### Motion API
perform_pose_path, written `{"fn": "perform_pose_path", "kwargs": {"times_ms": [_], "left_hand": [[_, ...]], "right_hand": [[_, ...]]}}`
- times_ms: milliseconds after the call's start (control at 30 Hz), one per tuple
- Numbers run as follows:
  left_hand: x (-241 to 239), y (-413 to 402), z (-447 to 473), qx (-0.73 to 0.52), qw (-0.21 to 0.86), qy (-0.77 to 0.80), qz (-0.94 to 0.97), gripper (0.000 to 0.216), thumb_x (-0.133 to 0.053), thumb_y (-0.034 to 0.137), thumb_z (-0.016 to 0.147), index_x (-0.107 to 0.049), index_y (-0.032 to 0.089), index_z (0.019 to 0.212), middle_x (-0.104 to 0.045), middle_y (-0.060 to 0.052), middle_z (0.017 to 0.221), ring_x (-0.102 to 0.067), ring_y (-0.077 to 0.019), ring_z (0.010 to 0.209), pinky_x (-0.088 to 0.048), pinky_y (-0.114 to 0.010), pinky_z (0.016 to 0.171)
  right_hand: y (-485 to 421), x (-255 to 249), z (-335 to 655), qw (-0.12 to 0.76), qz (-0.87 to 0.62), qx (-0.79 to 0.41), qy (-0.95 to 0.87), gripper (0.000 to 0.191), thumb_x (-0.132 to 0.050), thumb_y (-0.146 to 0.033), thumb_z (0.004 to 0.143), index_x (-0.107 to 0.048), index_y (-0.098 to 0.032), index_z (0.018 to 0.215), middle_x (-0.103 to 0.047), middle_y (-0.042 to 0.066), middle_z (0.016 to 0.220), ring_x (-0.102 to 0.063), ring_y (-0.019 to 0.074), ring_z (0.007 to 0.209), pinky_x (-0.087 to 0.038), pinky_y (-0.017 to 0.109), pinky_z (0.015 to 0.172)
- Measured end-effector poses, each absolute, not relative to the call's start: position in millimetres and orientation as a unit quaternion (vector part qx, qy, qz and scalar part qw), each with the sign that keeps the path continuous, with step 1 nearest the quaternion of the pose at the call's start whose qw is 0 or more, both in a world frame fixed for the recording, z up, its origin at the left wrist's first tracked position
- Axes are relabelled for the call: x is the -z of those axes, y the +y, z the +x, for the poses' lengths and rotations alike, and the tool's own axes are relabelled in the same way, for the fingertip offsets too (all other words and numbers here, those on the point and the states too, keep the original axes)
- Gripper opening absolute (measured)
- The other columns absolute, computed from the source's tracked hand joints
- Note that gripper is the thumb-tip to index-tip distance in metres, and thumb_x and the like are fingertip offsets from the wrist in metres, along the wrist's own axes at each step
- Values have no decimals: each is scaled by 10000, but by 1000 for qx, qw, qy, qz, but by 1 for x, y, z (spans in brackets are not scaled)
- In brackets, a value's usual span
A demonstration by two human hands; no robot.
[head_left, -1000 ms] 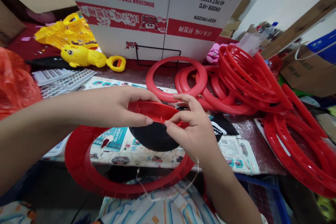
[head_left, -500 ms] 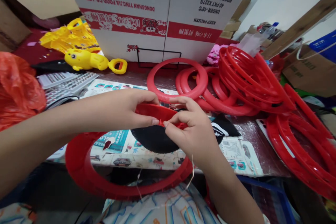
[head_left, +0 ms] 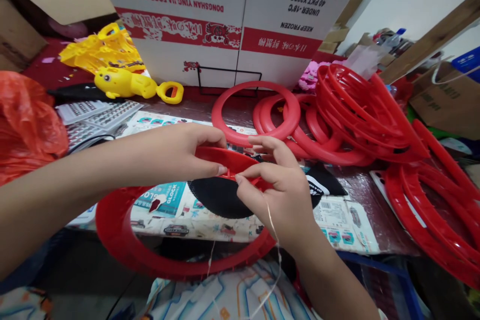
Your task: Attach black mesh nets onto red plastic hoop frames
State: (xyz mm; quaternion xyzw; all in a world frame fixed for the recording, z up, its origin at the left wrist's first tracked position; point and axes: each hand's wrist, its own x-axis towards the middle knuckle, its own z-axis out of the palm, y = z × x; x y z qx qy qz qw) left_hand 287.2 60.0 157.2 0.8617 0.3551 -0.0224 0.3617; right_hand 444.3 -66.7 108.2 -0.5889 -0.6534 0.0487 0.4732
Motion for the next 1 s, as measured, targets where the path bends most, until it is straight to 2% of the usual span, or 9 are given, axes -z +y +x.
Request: {"fn": "perform_pose_path", "kwargs": {"times_ms": [200,333,567,733,867,1000], "left_hand": [[-157,60,287,7,365,357,860,232,-581,464,722,-616,278,854,-594,52,692,-518,-147,625,-388,-250,576],[-156,60,288,3,349,357,866,256,-580,472,721,-627,273,877,-619,35,760,-538,-162,673,-396,-261,599],[-146,70,286,-4,343,337,876,318,-603,515,728,-664,309,962,-681,27,880,-612,-194,767,-430,-279,644],[-145,71,286,4,331,348,877,328,-602,513,715,-671,298,952,-695,19,877,-617,-202,761,-421,-288,634],[-150,67,286,6,332,356,874,329,-594,487,694,-670,284,941,-694,16,865,-611,-198,749,-411,-292,654],[-151,67,285,9,341,362,868,310,-576,466,702,-675,284,933,-690,20,830,-601,-195,718,-402,-290,626]], "right_hand": [[-66,-108,445,427,-571,17,-701,139,-596,-144,878,-693,-154,779,-600,149,1276,-604,259,1169,-496,458,1025],[-66,-107,447,414,-561,47,-715,129,-593,-147,890,-659,-175,782,-582,141,1310,-597,265,1187,-509,470,1016],[-62,-106,460,337,-462,188,-798,112,-598,-102,871,-682,-175,882,-578,147,1315,-537,308,1251,-508,499,1015],[-59,-105,466,321,-436,201,-817,104,-603,-120,908,-681,-185,932,-604,114,1302,-532,287,1232,-523,472,1011],[-59,-107,468,293,-439,196,-827,89,-616,-130,914,-690,-168,946,-604,135,1294,-518,305,1243,-511,485,1024],[-63,-103,471,341,-434,179,-814,103,-650,-119,880,-685,-167,964,-612,136,1252,-572,284,1172,-538,475,981]]}}
